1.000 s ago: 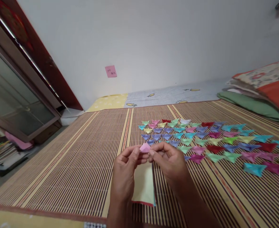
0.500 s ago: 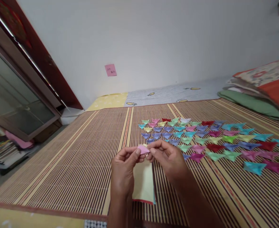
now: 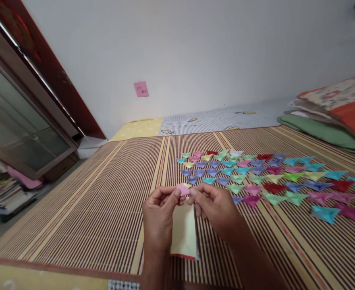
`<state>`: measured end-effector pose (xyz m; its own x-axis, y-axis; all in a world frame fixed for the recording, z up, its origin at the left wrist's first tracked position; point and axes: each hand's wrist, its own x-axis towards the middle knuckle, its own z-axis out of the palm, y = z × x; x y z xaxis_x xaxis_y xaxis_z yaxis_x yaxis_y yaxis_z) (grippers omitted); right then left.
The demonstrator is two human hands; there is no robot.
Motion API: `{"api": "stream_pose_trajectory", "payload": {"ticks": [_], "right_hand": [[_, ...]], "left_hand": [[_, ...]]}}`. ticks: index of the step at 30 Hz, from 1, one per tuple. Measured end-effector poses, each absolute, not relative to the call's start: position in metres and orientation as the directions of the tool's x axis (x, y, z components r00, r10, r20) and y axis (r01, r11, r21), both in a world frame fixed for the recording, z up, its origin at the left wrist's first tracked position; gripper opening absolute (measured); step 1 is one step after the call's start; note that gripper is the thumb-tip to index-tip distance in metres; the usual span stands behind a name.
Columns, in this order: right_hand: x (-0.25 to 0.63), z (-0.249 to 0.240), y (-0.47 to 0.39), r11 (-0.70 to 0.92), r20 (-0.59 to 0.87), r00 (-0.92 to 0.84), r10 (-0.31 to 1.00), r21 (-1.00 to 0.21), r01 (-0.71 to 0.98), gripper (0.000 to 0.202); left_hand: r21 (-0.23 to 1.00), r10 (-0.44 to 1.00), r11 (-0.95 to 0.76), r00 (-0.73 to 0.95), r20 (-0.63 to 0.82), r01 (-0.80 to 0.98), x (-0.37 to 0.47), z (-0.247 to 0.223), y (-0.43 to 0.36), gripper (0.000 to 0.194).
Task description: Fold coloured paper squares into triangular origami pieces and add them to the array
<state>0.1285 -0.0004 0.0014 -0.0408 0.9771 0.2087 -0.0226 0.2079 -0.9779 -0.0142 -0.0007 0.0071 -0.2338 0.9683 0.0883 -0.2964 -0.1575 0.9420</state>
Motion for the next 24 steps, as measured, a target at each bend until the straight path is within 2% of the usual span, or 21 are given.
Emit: {"api": "stream_pose_trajectory", "payload": {"ticks": [4, 8, 14, 20, 24], "right_hand": [[0.133, 0.003, 0.0, 0.212, 0.216, -0.057, 0.975, -0.975, -0.067, 0.023], [0.126, 0.002, -0.001, 0.206, 0.213, -0.038, 0.976, -0.97, -0.131, 0.012], [0.121, 0.0, 0.0, 0.209, 0.215, -0.013, 0.976, -0.96, -0.186, 0.013], [0.122, 0.001, 0.002, 0.257, 0.256, 0.032, 0.966, -0.946, -0.196, 0.008], [0.123, 0.001, 0.001, 0.277, 0.273, 0.049, 0.961, -0.943, -0.182, 0.011]], "left_hand": [[0.866, 0.979, -0.073, -0.202, -0.033, -0.495, -0.018, 0.008, 0.002, 0.029], [0.813, 0.986, 0.022, -0.12, -0.113, -0.582, -0.017, 0.01, 0.003, 0.035], [0.866, 0.997, -0.027, -0.07, -0.01, -0.499, -0.011, 0.01, 0.0, 0.03], [0.866, 0.999, -0.017, -0.052, -0.011, -0.499, -0.013, 0.007, 0.001, 0.028], [0.905, 0.995, -0.068, -0.093, 0.031, -0.42, -0.015, 0.005, -0.001, 0.022]]}}
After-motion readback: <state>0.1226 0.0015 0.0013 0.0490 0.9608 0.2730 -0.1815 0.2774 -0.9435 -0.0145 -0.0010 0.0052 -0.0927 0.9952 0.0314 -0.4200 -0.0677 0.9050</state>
